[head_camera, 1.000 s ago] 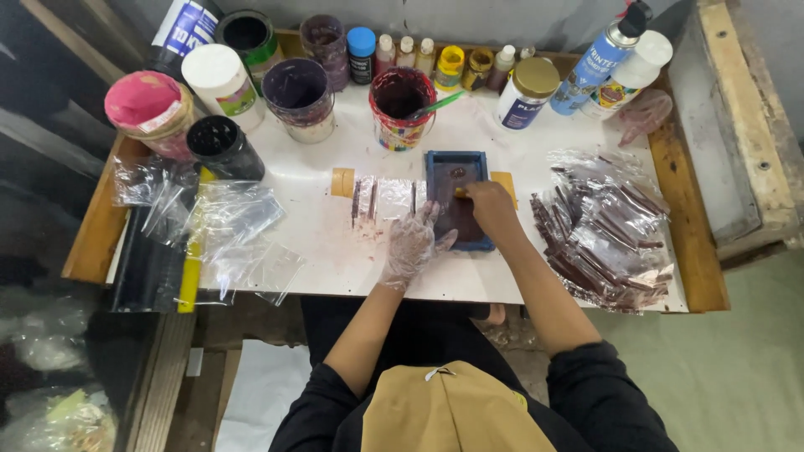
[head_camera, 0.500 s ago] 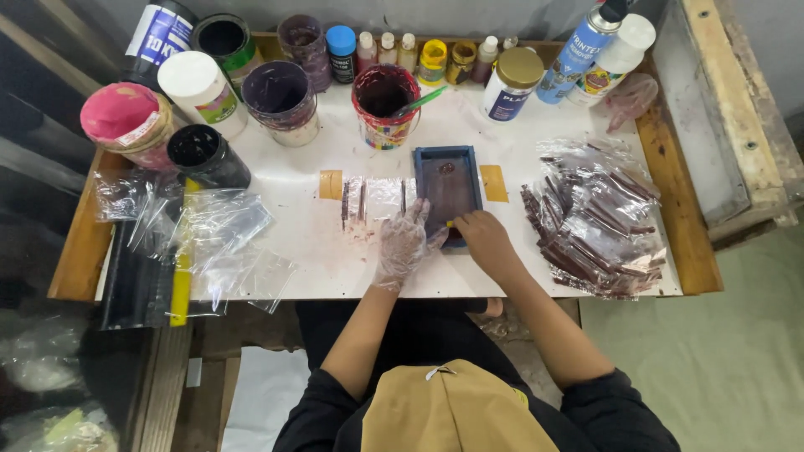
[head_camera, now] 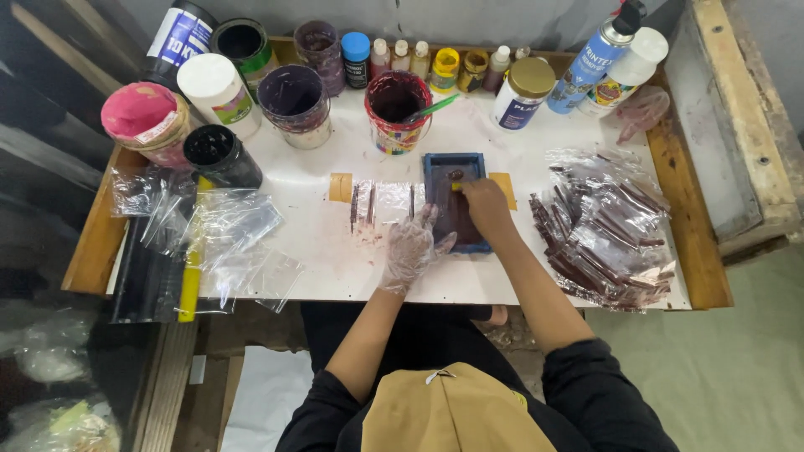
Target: Applying ink to small plastic sheets using a sponge and a stencil frame on a production workbench.
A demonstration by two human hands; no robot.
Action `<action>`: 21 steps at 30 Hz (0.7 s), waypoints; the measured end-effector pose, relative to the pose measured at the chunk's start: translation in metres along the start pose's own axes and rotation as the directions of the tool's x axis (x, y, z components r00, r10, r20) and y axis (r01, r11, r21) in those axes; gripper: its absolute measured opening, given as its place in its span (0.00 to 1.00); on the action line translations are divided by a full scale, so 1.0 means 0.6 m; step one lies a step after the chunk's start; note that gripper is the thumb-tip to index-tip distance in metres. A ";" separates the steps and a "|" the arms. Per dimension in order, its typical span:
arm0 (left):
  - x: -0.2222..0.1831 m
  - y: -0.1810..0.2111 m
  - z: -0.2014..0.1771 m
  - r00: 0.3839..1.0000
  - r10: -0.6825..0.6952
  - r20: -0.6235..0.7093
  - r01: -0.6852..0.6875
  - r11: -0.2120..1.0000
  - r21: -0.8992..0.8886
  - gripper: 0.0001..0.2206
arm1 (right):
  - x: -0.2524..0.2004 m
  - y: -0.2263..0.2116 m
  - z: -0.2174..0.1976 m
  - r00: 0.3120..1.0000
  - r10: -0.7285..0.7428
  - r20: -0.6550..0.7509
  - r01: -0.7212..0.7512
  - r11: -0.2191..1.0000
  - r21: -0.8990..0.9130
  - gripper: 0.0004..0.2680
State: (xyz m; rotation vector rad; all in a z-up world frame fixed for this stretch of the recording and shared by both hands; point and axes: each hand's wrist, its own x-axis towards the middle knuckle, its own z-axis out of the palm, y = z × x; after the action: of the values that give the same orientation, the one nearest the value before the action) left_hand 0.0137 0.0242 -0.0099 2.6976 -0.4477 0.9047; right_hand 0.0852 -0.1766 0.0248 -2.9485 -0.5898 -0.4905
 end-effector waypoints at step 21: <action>-0.004 -0.006 0.013 0.999 0.006 0.038 -0.004 0.998 -0.062 0.40 | 0.020 -0.014 -0.028 0.998 0.031 0.055 -0.032 0.999 0.023 0.06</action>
State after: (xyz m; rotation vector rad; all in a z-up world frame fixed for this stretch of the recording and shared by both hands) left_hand 0.0177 0.0255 -0.0180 2.6628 -0.4830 0.8278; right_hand 0.0874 -0.1672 0.0449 -2.9526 -0.5493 -0.3980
